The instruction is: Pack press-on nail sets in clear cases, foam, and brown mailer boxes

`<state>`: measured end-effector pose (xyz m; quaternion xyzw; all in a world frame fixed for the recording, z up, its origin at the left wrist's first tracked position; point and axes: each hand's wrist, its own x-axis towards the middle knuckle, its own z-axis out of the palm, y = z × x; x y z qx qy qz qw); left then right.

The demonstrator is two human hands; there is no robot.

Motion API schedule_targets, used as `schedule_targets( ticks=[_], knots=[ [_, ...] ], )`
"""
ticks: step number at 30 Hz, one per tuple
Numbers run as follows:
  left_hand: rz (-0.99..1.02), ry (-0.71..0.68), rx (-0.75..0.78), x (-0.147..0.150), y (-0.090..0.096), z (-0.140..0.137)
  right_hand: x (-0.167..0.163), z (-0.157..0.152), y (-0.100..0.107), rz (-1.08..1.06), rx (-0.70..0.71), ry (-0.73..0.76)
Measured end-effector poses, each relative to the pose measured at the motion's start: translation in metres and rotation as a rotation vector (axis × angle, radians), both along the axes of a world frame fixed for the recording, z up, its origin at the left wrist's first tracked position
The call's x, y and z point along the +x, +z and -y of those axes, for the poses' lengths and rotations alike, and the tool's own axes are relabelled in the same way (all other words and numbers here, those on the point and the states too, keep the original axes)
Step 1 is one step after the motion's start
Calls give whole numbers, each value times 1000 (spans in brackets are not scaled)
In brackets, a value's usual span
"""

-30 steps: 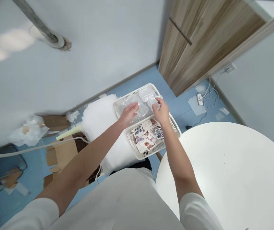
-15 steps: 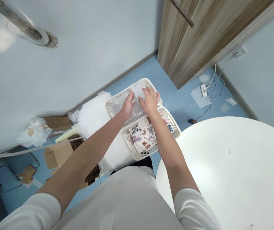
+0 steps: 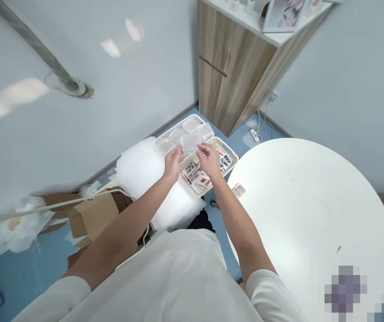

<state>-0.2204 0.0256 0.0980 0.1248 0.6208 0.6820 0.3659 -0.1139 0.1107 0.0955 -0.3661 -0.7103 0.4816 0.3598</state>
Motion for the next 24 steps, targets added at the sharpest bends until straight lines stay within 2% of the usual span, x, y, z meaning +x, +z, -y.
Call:
schedule_targets(
  ticks=[5,8,11,16,21,24],
  knots=[
    [54,-67,-2,43,-7,76,58,90,2,-93,-174,-171],
    [73,-164,-34,67,-10,113,90,137,2,-117,-251,-279],
    [112,-301,-68,90,-9,138,119,173,3,-149,-384,-372],
    [289,-551,-85,127,-1,155,167,211,0,-394,-537,-572],
    [452,-885,-126,166,0,154,209,229,-2,-630,-652,-644],
    [507,-946,-139,194,-4,149,231,238,-2,-722,-662,-671]
  ],
)
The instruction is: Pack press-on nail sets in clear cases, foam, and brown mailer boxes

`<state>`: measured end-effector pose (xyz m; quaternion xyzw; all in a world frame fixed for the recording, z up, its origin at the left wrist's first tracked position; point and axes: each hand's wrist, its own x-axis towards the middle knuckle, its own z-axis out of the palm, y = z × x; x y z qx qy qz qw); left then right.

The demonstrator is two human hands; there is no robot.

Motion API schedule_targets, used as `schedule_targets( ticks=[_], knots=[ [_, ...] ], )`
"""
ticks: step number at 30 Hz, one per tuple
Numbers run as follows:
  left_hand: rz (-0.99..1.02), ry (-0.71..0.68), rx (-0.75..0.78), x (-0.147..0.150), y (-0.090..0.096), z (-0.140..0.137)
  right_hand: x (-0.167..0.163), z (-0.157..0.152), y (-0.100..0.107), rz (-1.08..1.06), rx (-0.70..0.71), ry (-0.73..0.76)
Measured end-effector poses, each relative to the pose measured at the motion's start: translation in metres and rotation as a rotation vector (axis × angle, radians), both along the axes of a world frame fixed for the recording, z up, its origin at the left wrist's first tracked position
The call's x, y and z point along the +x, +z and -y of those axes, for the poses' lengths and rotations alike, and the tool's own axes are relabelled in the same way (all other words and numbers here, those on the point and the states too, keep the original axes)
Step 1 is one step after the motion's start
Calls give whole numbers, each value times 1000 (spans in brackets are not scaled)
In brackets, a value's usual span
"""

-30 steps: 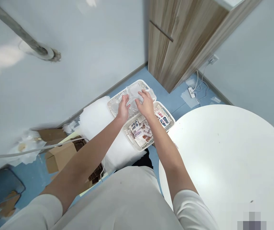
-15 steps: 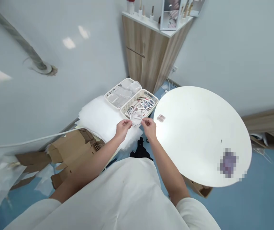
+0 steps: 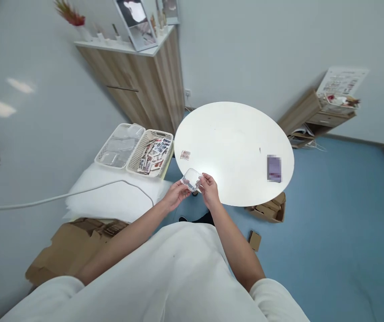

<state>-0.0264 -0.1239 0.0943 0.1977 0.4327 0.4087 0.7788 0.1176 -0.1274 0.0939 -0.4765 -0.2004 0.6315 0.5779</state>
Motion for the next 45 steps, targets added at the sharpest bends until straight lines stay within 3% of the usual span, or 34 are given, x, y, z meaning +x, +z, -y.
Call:
schedule_targets(
  ticks=[5,9,16,25,31,45],
  knots=[
    [3,-19,-30,52,-5,-6,37,11,-2,84,6,-5],
    [-155,-130,4,84,-10,-12,73,4,-6,240,-5,-32],
    [-465,-215,68,106,-14,-44,142,-27,-18,283,-35,74],
    [-522,-419,179,144,-5,-90,201,-48,-24,320,-43,240],
    [-502,-453,158,155,-13,-98,207,-57,-30,322,-66,149],
    [-283,-512,136,121,-24,-119,164,-55,-16,443,-117,14]
  ],
)
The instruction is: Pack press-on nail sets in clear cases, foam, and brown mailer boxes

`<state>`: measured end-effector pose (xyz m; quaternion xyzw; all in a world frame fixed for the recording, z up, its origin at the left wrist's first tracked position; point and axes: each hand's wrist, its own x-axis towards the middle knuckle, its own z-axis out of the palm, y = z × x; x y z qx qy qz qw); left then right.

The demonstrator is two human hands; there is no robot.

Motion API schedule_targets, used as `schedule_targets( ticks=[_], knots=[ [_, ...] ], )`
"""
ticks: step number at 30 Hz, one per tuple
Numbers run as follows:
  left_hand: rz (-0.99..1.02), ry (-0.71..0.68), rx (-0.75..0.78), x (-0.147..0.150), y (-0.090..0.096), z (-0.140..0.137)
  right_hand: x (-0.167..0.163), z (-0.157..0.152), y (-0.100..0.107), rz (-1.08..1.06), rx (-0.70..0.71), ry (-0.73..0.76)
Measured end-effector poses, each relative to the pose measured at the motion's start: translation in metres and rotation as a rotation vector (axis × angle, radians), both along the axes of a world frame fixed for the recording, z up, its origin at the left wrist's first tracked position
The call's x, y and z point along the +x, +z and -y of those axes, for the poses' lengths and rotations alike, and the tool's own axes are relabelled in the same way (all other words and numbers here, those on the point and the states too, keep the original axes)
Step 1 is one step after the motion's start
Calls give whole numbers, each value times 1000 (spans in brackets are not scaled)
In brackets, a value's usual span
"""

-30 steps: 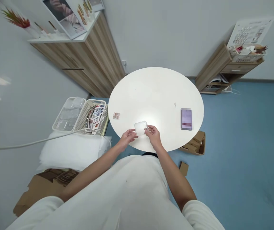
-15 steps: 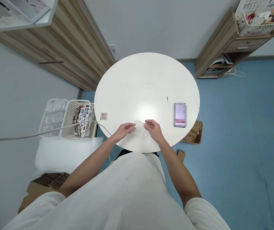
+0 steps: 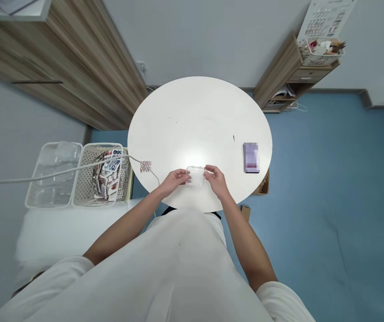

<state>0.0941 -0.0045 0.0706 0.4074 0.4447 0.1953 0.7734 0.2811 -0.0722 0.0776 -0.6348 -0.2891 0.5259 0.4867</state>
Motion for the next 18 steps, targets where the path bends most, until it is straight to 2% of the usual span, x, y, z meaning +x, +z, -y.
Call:
schedule_targets(
  ticks=[6,9,18],
  knots=[
    [24,-28,13,-5,-9,0,-16,26,0,11,-67,-44],
    [20,-28,50,-4,-8,1,-21,33,0,36,-52,-73],
    [42,-7,262,0,-4,2,-25,30,8,133,-2,-47]
  ],
)
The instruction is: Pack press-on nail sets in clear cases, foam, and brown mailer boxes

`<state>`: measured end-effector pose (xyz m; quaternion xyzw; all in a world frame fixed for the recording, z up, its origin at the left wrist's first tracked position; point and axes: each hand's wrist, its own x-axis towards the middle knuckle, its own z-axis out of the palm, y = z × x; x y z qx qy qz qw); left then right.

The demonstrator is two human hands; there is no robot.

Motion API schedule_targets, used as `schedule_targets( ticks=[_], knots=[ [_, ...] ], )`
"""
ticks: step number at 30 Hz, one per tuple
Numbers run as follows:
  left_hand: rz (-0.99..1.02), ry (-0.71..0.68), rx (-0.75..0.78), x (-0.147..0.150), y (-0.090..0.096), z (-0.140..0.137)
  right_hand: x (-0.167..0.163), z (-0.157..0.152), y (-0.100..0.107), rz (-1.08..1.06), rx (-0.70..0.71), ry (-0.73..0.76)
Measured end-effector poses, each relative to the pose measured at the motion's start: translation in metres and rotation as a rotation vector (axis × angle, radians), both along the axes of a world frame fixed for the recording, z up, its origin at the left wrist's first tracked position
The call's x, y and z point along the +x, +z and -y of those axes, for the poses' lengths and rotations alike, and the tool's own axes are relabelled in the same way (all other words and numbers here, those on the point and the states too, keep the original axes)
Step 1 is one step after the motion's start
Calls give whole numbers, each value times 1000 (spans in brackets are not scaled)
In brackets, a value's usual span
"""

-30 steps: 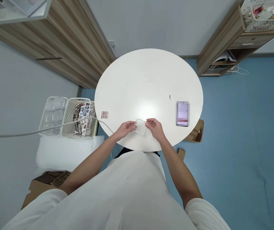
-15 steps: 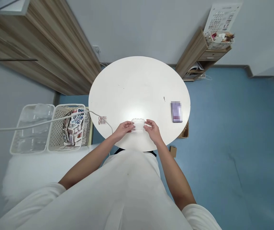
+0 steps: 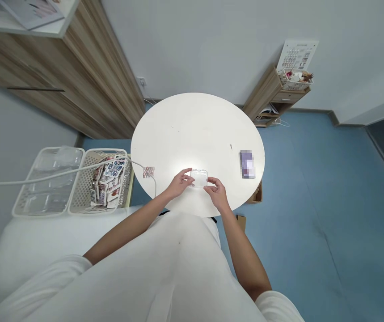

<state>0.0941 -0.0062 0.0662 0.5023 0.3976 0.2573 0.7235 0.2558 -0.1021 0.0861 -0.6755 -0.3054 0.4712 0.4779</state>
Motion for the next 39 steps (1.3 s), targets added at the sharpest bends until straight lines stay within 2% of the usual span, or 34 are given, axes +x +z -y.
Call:
schedule_targets(
  ticks=[8,13,16,20,29,39],
  knots=[
    [-44,-38,52,-8,7,-5,2,-7,4,243,154,232],
    [-37,-109,24,-14,7,-4,5,-9,1,279,151,351],
    [-10,-181,13,-18,6,-2,7,-8,-2,278,145,356],
    [-61,-264,126,-23,4,0,11,-5,-10,236,144,353],
    [-68,-283,213,-18,0,-3,17,-7,-11,164,153,388],
    [-36,-274,185,-16,6,-1,15,-9,-10,101,256,316]
  ],
)
